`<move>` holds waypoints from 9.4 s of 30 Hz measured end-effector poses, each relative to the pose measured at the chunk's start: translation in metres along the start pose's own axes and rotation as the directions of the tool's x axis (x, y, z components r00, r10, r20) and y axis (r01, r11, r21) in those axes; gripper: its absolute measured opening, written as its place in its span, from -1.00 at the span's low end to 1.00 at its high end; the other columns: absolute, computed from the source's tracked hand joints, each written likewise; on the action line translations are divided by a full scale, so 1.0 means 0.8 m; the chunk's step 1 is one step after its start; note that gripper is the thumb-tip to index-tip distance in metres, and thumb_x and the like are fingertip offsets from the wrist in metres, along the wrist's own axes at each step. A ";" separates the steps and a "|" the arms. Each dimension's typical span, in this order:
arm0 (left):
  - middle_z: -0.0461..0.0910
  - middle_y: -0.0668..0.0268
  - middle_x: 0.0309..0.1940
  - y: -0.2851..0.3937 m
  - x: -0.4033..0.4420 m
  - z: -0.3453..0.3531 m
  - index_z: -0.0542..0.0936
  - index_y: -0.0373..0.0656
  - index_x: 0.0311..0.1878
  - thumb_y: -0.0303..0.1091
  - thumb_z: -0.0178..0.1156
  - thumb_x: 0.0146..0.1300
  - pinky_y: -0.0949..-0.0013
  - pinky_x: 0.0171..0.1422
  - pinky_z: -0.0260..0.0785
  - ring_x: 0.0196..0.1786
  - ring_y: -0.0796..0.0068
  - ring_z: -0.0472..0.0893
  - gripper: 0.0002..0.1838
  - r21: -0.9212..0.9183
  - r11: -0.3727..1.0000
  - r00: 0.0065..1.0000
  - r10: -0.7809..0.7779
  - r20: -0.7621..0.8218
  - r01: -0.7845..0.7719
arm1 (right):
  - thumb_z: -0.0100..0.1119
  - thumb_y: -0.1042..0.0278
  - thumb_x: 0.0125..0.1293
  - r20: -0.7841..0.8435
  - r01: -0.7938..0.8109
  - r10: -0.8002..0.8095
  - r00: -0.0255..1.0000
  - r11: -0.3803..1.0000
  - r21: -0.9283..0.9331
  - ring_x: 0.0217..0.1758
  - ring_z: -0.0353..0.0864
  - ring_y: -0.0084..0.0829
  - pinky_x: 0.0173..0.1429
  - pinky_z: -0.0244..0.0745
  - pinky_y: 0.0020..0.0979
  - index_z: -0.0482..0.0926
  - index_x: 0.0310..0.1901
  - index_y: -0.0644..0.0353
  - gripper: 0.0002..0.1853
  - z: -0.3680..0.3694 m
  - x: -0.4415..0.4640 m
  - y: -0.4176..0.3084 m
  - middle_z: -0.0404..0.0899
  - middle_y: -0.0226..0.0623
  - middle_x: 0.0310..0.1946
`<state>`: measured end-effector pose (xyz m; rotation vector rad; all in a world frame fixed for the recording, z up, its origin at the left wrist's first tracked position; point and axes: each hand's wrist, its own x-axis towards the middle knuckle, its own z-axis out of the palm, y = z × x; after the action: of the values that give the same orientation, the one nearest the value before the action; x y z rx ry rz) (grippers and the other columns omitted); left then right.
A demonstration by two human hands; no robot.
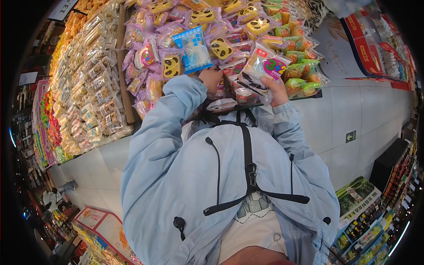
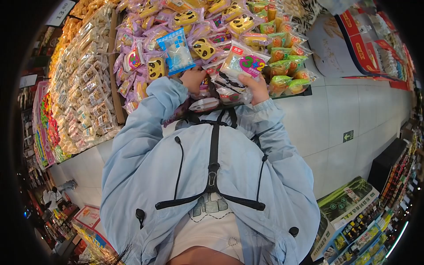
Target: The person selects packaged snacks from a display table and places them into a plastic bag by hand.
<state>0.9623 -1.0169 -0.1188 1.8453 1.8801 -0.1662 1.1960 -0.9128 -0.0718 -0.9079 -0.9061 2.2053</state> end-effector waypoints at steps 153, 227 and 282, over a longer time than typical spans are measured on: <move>0.52 0.03 -0.36 0.034 -0.101 -0.038 0.40 -0.26 -0.23 -0.47 0.01 0.07 0.09 -0.24 0.40 -0.29 0.01 0.56 -0.82 -0.140 0.987 0.978 0.047 -0.202 -0.077 | 0.35 0.09 -0.06 0.533 0.583 0.282 0.798 -0.131 -0.802 -0.15 0.57 -0.16 -0.07 0.44 -0.26 0.53 -0.04 0.24 -0.45 0.127 0.109 -0.003 0.59 -0.07 -0.24; 0.43 0.31 -0.17 -0.087 -0.010 -0.107 0.53 -0.04 -0.16 -0.38 0.18 -0.12 0.15 0.18 0.13 -0.01 0.33 0.40 -0.66 0.417 0.907 0.816 0.196 -0.545 0.061 | 0.33 0.00 -0.08 0.085 0.067 -0.244 0.966 -0.082 -0.994 -0.17 0.57 -0.09 -0.11 0.46 -0.18 0.53 -0.13 0.28 -0.44 0.133 0.161 -0.048 0.58 -0.01 -0.28; 0.28 0.05 0.05 0.274 0.153 -0.077 0.05 -0.35 0.31 -0.05 0.48 -0.42 0.03 0.26 -0.02 0.15 0.12 0.26 0.20 -0.017 0.987 0.918 0.143 -0.371 -0.161 | 0.48 0.34 -0.26 0.268 0.300 -0.304 0.914 0.066 -0.952 0.20 0.36 -0.19 0.27 0.23 -0.32 0.36 0.16 0.20 -0.18 -0.252 0.003 -0.197 0.39 -0.11 0.12</move>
<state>1.1630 -0.8637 -0.0621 2.0926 1.9444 0.2978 1.3871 -0.7431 -0.0609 -1.0525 -2.4454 0.9178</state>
